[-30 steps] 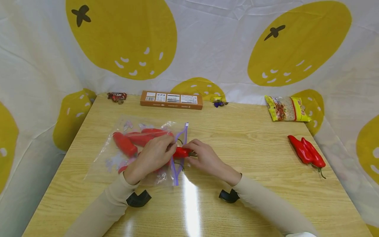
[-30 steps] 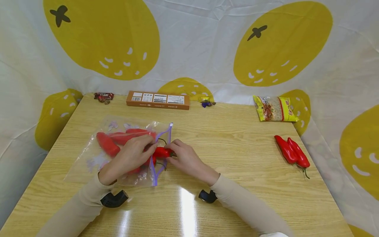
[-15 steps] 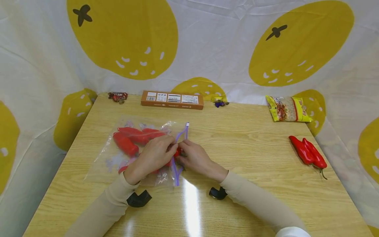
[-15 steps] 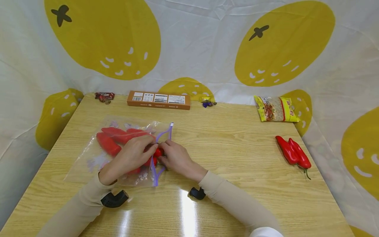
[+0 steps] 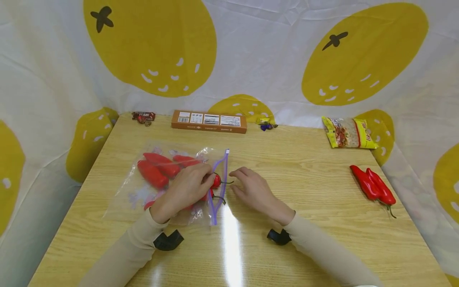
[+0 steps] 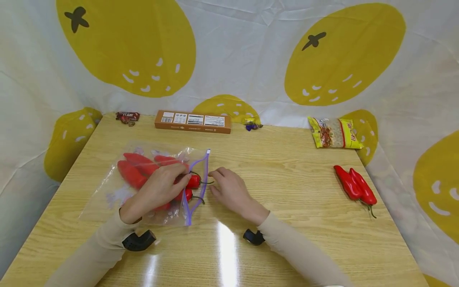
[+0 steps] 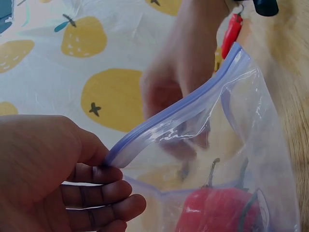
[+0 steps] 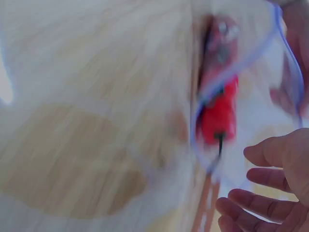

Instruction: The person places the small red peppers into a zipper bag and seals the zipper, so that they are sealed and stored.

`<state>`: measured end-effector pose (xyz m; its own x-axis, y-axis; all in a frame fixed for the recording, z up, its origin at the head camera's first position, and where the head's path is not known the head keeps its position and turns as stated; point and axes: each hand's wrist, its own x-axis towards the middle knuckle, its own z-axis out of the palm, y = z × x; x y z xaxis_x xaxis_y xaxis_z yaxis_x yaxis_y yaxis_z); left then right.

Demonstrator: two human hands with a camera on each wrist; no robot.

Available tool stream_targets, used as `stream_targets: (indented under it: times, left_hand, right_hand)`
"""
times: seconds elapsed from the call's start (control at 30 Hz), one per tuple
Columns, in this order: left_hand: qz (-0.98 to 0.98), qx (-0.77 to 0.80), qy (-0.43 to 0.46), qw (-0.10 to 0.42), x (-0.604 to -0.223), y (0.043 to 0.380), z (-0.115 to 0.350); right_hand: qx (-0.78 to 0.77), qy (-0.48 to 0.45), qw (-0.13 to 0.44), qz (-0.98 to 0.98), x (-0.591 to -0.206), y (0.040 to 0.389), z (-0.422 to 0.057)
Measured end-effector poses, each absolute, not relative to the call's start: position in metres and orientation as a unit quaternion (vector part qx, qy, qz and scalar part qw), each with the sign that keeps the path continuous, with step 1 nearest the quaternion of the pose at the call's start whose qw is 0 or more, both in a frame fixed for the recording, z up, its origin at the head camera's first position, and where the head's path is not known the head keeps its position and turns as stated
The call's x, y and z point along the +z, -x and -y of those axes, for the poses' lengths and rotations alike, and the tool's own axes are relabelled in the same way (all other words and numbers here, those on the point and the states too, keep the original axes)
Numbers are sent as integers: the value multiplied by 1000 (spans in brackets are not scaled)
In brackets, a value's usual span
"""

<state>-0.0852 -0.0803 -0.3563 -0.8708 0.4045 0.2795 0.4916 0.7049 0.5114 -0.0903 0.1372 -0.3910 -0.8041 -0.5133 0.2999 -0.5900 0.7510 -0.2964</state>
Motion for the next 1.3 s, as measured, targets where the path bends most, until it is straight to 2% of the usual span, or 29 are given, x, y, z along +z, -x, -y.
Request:
stream_targets:
  times: [0.17, 0.43, 0.53, 0.63, 0.77, 0.87, 0.97, 1.1, 1.3]
  left_hand:
    - [919, -303, 243, 66, -356, 86, 79]
    - [920, -305, 239, 62, -355, 86, 81]
    - [921, -304, 237, 60, -354, 86, 81]
    - [922, -305, 231, 55, -354, 86, 81]
    - [923, -307, 228, 48, -354, 86, 81]
    - [923, -307, 227, 47, -355, 86, 81]
    - [923, -306, 226, 49, -355, 86, 81]
    - [924, -305, 227, 52, -355, 86, 81]
    - [924, -303, 226, 52, -355, 86, 81]
  right_hand:
    - [171, -236, 143, 946, -386, 91, -204]
    - [96, -86, 231, 964, -379, 93, -340]
    - [60, -27, 245, 967, -380, 88, -385]
    - [40, 45, 221, 973, -382, 80, -419]
    - [20, 135, 130, 982, -384, 70, -445]
    - [7, 165, 66, 984, -385, 66, -453]
    - [-4, 169, 28, 985, -386, 64, -456]
    - [-16, 167, 9, 986, -387, 64, -456]
    - [7, 155, 21, 988, -391, 64, -456]
